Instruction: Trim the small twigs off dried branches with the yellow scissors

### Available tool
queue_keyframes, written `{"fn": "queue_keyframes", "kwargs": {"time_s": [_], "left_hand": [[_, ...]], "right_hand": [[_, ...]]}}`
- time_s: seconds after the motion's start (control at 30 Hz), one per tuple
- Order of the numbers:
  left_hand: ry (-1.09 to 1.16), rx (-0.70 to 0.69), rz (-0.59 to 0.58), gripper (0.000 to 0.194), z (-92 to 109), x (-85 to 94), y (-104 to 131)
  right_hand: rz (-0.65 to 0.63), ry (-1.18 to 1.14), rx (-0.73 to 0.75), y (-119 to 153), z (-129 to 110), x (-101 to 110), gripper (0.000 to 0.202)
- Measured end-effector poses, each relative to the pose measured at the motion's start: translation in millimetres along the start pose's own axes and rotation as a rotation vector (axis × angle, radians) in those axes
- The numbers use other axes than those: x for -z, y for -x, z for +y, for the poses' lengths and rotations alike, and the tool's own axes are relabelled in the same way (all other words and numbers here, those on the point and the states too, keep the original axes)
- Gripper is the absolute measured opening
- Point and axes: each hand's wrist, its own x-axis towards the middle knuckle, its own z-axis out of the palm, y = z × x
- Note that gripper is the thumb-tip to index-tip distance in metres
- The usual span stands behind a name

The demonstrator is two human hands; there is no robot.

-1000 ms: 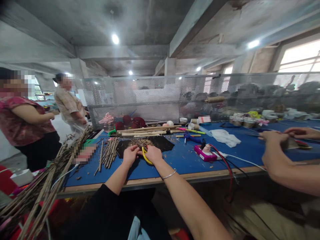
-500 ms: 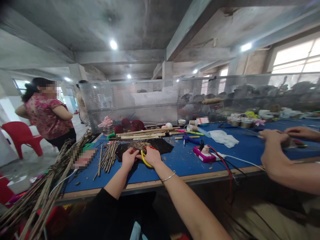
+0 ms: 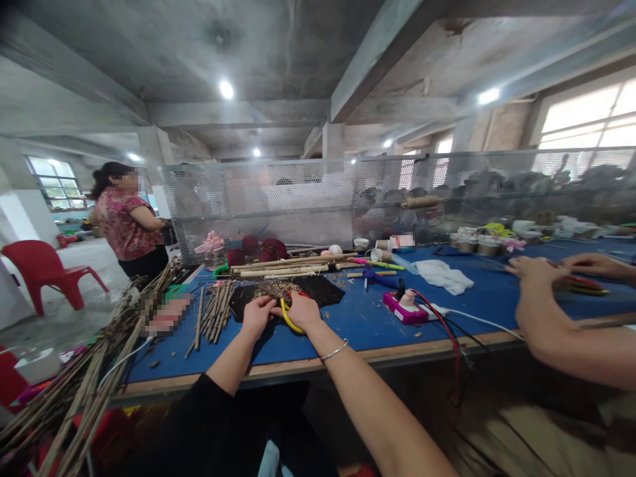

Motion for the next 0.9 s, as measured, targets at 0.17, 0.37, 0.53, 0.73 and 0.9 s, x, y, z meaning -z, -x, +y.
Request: {"fn": "queue_keyframes", "kwargs": {"time_s": [0.17, 0.37, 0.53, 0.73, 0.9], "left_hand": [[-0.035, 0.004, 0.041, 0.028, -2.3, 0.5, -1.8], [-0.039, -0.013, 0.03, 0.027, -2.2, 0.8, -1.4], [-0.055, 0.0, 0.026, 0.028, 3.5, 0.3, 2.8], [0.017, 0.009, 0.051, 0.028, 9.2, 0.4, 5.8], [0.112, 0.025, 0.023, 0.03, 10.5, 0.4, 5.5]], "right_hand": [[-0.006, 0.035, -0.021, -1.0, -0.5, -0.4, 0.068], [-0.006, 0.03, -0.012, 0.7, -1.3, 2.2, 0.064], [-0.004, 0.019, -0.036, 3.2, -3.6, 4.2, 0.06], [0.082, 0.02, -0.069, 2.9, 0.3, 4.0, 0.06], [0.157, -0.014, -0.031, -14.8, 2.2, 15.6, 0.053]]}}
